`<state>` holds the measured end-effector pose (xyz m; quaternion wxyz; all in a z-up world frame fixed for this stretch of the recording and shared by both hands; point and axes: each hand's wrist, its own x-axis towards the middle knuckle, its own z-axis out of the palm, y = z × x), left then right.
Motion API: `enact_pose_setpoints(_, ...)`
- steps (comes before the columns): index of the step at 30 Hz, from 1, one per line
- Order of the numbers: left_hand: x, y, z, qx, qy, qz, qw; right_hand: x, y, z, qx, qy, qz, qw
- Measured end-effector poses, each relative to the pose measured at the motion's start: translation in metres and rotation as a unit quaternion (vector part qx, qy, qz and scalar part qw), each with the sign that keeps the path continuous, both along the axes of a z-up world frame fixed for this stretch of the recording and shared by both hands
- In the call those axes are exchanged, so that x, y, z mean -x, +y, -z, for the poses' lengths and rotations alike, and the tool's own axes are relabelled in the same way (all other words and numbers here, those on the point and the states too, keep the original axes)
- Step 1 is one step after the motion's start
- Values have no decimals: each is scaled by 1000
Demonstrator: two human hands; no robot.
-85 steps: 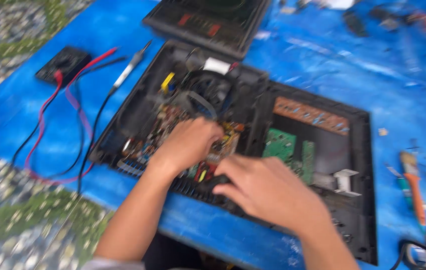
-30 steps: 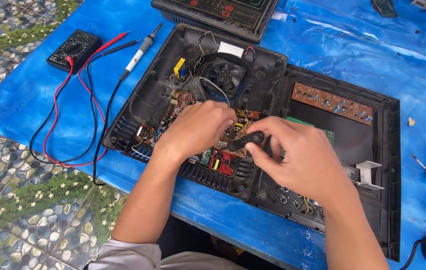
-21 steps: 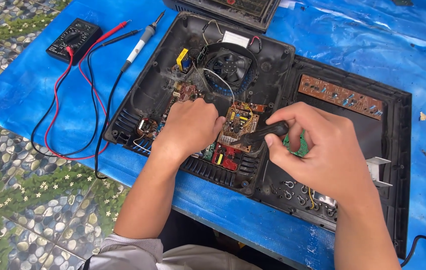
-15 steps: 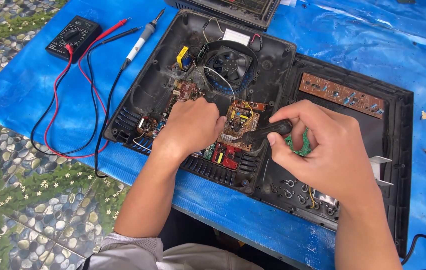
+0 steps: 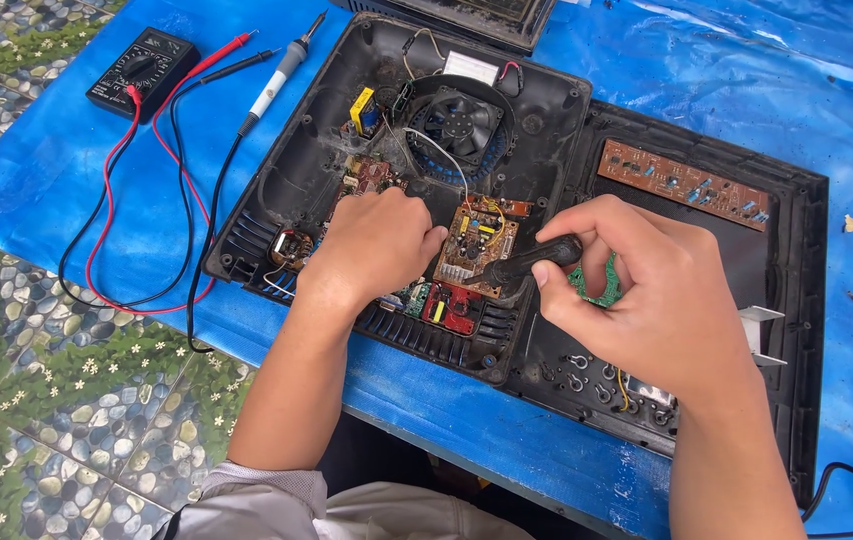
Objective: The person uses a multimeter probe to test various points on the circuit boards inside an open electronic device. They move the probe across different components and connectors while holding the board steady with their other hand.
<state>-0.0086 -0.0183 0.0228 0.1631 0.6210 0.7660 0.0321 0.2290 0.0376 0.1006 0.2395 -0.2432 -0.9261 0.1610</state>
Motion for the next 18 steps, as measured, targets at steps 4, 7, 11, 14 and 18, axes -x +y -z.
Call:
enact_pose_setpoints(4,1,-1,-6,13,1,-9,1000,-1,0,0,-3,1,-2,1000)
enact_pose_setpoints(7,3,-5,-12,3,-15,-21,1000,-2,-1,-1,-3,4,2,1000)
enact_pose_setpoints(11,8,-12,-13,-7,24,-67,997,-4,-1,-3,-6,3,-5,1000)
enact_pose_setpoints(14,11,-13,-11,-11,32,-85,996,-4,-1,-4,-13,8,-5,1000)
enact_pose_setpoints(18,13,-10,-6,19,19,-88,996,-6,-2,-5,-18,11,-2,1000)
